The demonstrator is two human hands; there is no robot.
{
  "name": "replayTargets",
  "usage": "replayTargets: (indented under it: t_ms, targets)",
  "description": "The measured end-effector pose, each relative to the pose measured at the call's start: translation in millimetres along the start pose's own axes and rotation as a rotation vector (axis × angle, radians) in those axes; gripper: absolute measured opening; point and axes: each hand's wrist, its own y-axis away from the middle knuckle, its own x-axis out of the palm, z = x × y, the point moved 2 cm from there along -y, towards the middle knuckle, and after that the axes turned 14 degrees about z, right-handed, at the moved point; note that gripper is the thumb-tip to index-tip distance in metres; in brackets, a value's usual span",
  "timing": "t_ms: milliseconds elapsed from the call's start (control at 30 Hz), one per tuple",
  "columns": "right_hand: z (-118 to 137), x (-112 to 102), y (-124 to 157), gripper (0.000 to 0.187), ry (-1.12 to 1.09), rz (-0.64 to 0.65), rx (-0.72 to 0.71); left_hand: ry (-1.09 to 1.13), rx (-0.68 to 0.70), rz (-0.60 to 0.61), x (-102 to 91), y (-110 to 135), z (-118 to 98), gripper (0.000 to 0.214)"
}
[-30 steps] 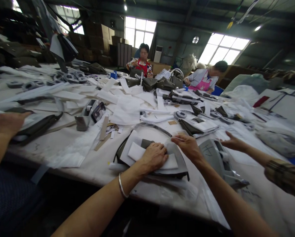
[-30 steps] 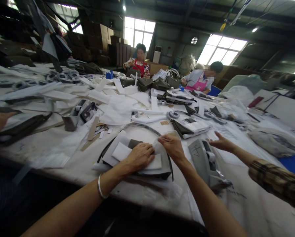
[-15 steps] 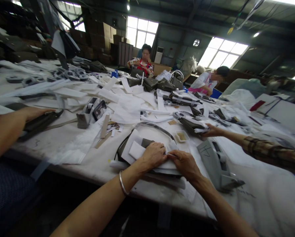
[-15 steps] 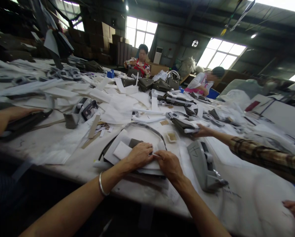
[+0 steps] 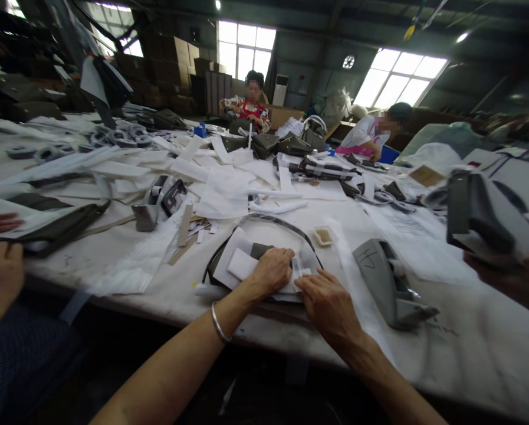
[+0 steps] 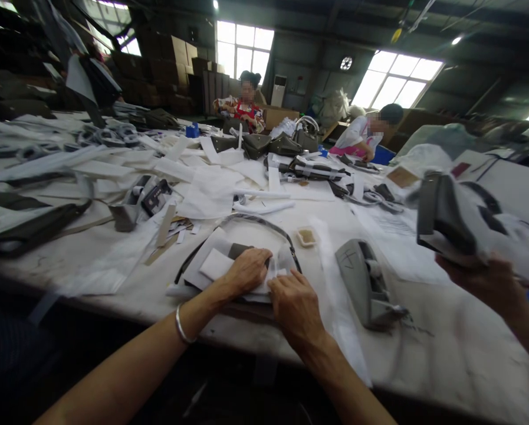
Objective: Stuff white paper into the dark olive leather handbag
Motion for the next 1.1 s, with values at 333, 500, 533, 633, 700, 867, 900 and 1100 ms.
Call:
replayTargets:
  t_ms: [333,500,533,633,700,867,900,1100]
  targets:
    - [12.5,-9.9,18.0,0.026,-0.107,-0.179,-0.097,-0.003,0.020,0.021,-3.0,0.8,-2.6,0.029]
    - [17.3,-4.9,20.0,0.024,-0.090,-0.151,-0.106,-0.003,0.032,0.026,-5.4,0.5,-3.6,0.028]
    - [18.7,-2.3,21.0,0.022,-0.086,-0.143,-0.105,-0.003,0.033,0.027,-5.4,0.5,-3.4,0.027]
    - [21.4,7.1,26.2,0.021,-0.067,-0.125,-0.098,0.002,0.049,0.020,-4.6,1.3,-2.9,0.027]
    - [20.7,12.7,30.3,0.026,-0.058,-0.149,-0.105,0.013,0.089,-0.014,-4.4,2.8,-3.1,0.028]
    - [14.3,21.1,35.4,0.032,-0.093,-0.242,-0.112,0.106,0.272,-0.043,-14.5,11.6,-8.4,0.023]
    - [13.8,22.1,35.8,0.032,-0.099,-0.248,-0.107,0.137,0.299,0.005,-18.7,15.3,-10.6,0.021]
    - [14.5,26.9,36.2,0.027,-0.140,-0.237,-0.061,0.134,0.417,0.211,-29.6,53.7,-24.0,0.026]
